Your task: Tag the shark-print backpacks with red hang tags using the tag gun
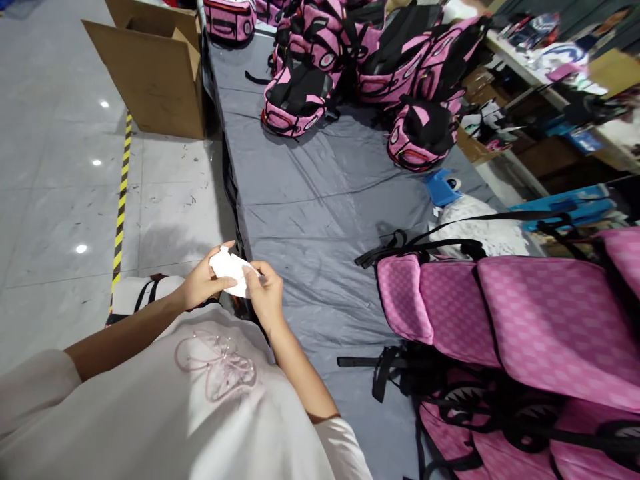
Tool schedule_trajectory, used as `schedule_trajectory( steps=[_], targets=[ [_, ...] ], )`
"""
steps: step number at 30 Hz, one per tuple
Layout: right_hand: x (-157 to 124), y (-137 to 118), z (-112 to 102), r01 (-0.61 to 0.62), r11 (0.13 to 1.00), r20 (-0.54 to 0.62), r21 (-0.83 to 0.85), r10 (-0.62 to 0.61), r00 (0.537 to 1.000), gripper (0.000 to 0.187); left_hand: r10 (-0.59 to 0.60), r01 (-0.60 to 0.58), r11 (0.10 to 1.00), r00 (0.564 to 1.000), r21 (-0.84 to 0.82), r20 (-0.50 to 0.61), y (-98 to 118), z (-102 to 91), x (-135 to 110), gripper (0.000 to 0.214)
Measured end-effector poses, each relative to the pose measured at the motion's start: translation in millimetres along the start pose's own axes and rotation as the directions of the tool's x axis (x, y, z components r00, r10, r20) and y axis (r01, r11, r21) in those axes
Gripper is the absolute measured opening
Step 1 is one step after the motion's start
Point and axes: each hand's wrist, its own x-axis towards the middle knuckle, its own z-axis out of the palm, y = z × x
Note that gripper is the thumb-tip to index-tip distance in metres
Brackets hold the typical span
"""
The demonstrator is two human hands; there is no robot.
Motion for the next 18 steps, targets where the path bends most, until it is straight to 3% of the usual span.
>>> schedule_trajectory(
  steps=[4,8,10,12,15,18],
  targets=[
    [0.7,4.0,4.0,-0.008,0.986,-0.237,0.165,0.048,0.97,0.031,0.011,-0.013,1.0,0.985,-0.013,-0.173,-5.2,-0.9,0.8,0.073],
    [0.5,18.1,5.5,-0.048,0.946,-0.254,0.32,0.134,0.958,0.034,0.023,-0.031,0.998,0.987,-0.049,-0.162,-5.0,-3.8,0.3,0.07],
    [-0.1,23.3,3.1,-0.071,0.937,-0.221,0.342,0.153,0.963,0.034,0.043,-0.053,0.997,0.987,-0.059,-0.155,-3.2,-7.6,0.9,0.072],
    [-0.6,23.8,-1.6,-0.098,0.947,-0.118,0.305,0.14,0.983,0.044,0.074,-0.077,0.997,0.983,-0.011,-0.167,-1.7,-12.8,2.5,0.072],
    [0.5,15.5,-8.0,-0.069,0.989,0.054,0.134,0.062,0.997,0.06,0.112,-0.09,0.987,0.979,0.13,-0.169,-1.3,-17.9,4.4,0.068],
    [5.2,4.7,-8.3,-0.022,1.0,0.171,0.001,0.021,0.985,0.059,0.088,-0.073,0.986,0.991,0.147,-0.101,-1.5,-14.5,3.8,0.067]
  ],
)
